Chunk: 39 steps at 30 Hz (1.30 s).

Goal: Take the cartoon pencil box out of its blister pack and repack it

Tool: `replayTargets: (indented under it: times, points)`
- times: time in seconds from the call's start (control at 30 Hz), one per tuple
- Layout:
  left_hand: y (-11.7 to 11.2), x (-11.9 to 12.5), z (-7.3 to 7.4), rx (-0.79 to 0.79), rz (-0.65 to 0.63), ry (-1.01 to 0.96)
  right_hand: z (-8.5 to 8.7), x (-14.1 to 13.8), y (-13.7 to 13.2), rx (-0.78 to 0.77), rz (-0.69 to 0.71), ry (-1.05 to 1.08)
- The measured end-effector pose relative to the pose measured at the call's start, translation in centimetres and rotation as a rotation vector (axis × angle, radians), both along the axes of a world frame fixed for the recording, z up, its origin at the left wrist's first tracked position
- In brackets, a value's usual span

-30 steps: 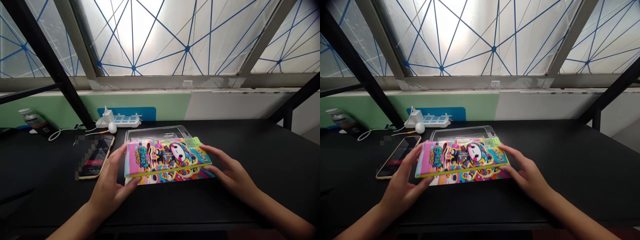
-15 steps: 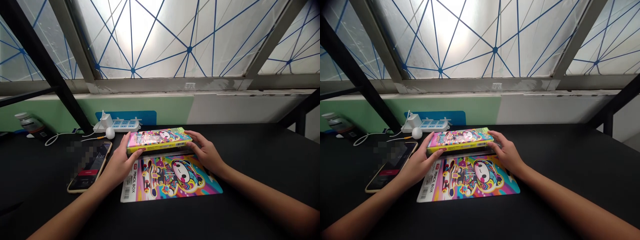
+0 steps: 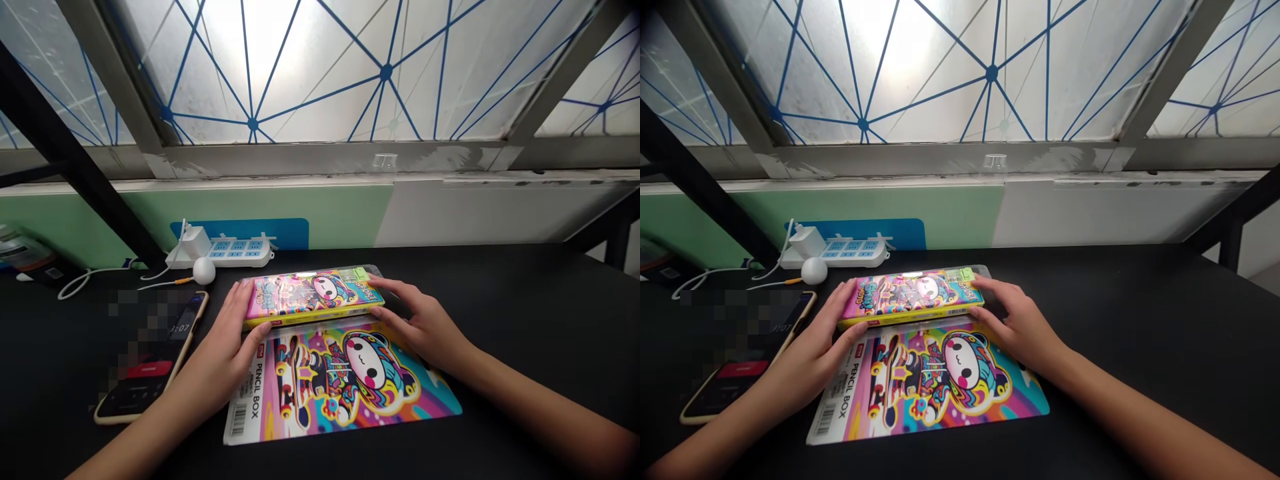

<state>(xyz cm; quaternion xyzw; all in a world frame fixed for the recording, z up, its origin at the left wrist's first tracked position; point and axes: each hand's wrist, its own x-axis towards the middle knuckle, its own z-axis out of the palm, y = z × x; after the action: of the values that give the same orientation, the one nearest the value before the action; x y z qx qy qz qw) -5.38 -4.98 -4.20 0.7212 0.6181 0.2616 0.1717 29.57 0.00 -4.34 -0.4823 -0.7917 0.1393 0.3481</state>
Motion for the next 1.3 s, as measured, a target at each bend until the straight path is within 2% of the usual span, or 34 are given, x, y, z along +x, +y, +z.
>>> replayTargets:
  times: [0.17, 0.27, 0.33, 0.43, 0.5, 0.7, 0.8, 0.87, 1.1, 1.3]
  points:
    - [0.0, -0.3, -0.3, 0.014, -0.025, 0.069, 0.1, 0.0, 0.1, 0.191, 0.110, -0.074]
    - [-0.1, -0.2, 0.0, 0.121, -0.075, 0.141, 0.8, -0.4, -0.5, 0.335, 0.187, -0.142]
    - [-0.3, 0.0, 0.5, 0.226, -0.146, 0.199, 1.5, -1.0, -1.5, 0.411, 0.307, -0.155]
    - [-0.6, 0.3, 1.0, 0.350, -0.254, 0.303, 2.3, -2.1, -3.4, 0.429, 0.533, -0.159]
    - [-0.7, 0.4, 1.1, 0.388, -0.288, 0.383, 2.3, -2.7, -4.5, 0.370, 0.613, -0.199]
    - [-0.2, 0.4, 0.5, 0.373, -0.371, 0.616, 1.0, -3.1, -5.2, -0.012, 0.562, -0.430]
    - [0.0, 0.3, 0.5, 0.361, -0.365, 0.658, 0.9, -2.9, -4.8, -0.208, 0.583, -0.492]
    - [0.1, 0.4, 0.6, 0.357, -0.341, 0.653, 1.2, -2.8, -4.7, -0.263, 0.585, -0.506]
    - [0.0, 1.0, 1.0, 0.342, -0.263, 0.509, 1.6, -3.0, -5.5, -0.164, 0.551, -0.471]
    - [-0.1, 2.0, 1.7, 0.402, -0.261, 0.501, 0.6, -3.5, -5.6, -0.029, 0.333, -0.363]
